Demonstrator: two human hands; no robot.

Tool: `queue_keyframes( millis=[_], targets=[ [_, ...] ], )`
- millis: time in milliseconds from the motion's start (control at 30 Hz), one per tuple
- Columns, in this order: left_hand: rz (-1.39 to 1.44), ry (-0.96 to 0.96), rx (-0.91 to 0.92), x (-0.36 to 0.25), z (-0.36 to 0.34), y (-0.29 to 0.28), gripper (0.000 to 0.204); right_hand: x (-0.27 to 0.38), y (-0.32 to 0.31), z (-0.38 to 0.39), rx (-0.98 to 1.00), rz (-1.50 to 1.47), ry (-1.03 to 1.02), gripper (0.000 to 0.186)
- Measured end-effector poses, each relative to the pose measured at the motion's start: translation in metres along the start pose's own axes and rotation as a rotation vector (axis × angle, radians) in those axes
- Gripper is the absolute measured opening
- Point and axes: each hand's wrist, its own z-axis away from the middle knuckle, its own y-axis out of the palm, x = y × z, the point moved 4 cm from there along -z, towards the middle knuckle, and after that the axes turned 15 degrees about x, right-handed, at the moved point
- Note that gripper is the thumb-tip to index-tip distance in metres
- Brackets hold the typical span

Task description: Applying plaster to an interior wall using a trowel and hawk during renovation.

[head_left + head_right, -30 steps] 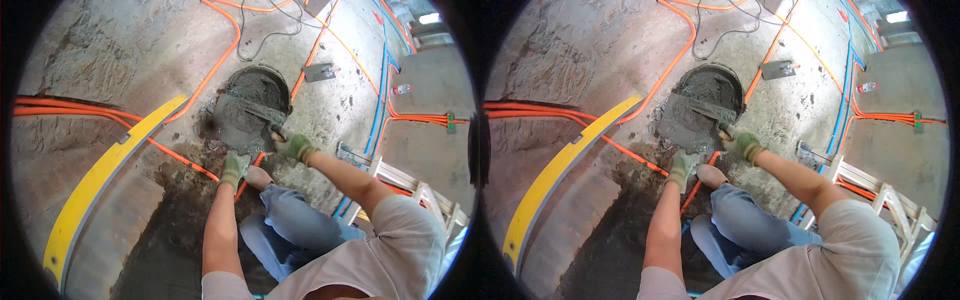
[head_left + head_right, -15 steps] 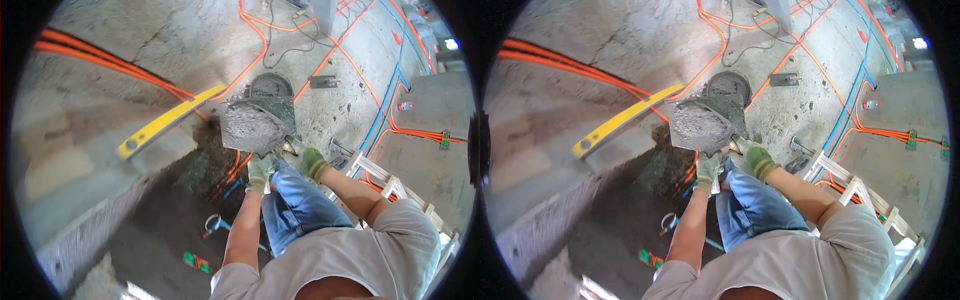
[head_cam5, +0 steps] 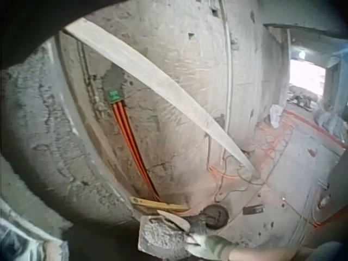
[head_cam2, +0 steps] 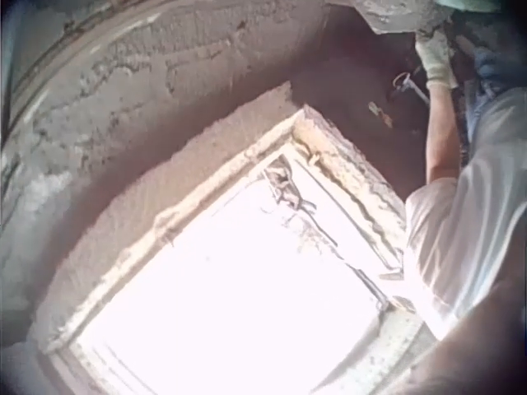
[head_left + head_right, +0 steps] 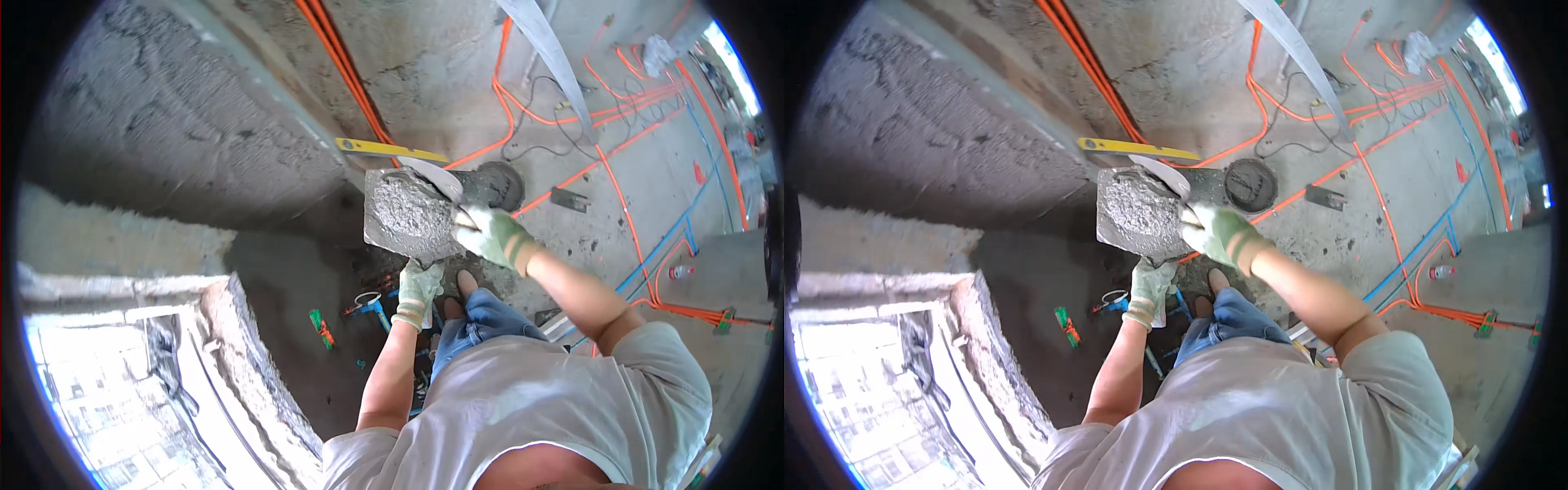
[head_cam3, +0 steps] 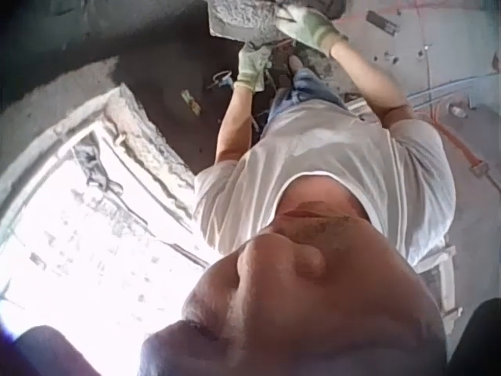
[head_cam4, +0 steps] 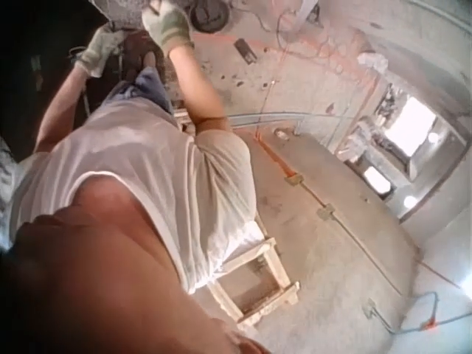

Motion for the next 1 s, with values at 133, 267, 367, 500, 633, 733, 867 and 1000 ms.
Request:
queue_keyframes(
  millis=[133,267,367,500,633,733,867,1000],
  targets=[
    [-0.034,-0.023,-0.091,-0.023,0.038,-0.014,0.033,0.044,-0.037,-0.016,0.071,0.584,-0.563,0.025],
    [0.214,0.093,-0.061,-0.050,0.067,-0.016,0.028,0.041,-0.079,-0.015,-0.004,0.621,-0.615,0.033],
    [0.279,0.093,-0.114,-0.077,0.081,-0.025,0.023,0.037,-0.112,-0.013,-0.174,0.640,-0.567,0.029],
    [0.210,0.162,-0.244,-0.118,0.106,-0.040,0.022,0.055,-0.133,-0.013,-0.181,0.840,-0.815,0.025],
    [0.159,0.291,-0.199,-0.149,0.133,-0.037,0.023,0.086,-0.126,-0.041,-0.171,0.863,-0.788,0.020],
    [0.087,0.262,-0.186,-0.154,0.143,-0.033,0.021,0.112,-0.115,-0.055,-0.311,0.834,-0.825,0.027],
    [0.103,0.305,-0.238,-0.154,0.156,-0.042,0.021,0.142,-0.106,-0.053,-0.526,0.835,-0.856,0.030],
    [0.146,0.348,-0.243,-0.163,0.178,-0.071,0.024,0.196,-0.114,-0.063,-0.700,0.833,-0.875,0.030]
  ],
)
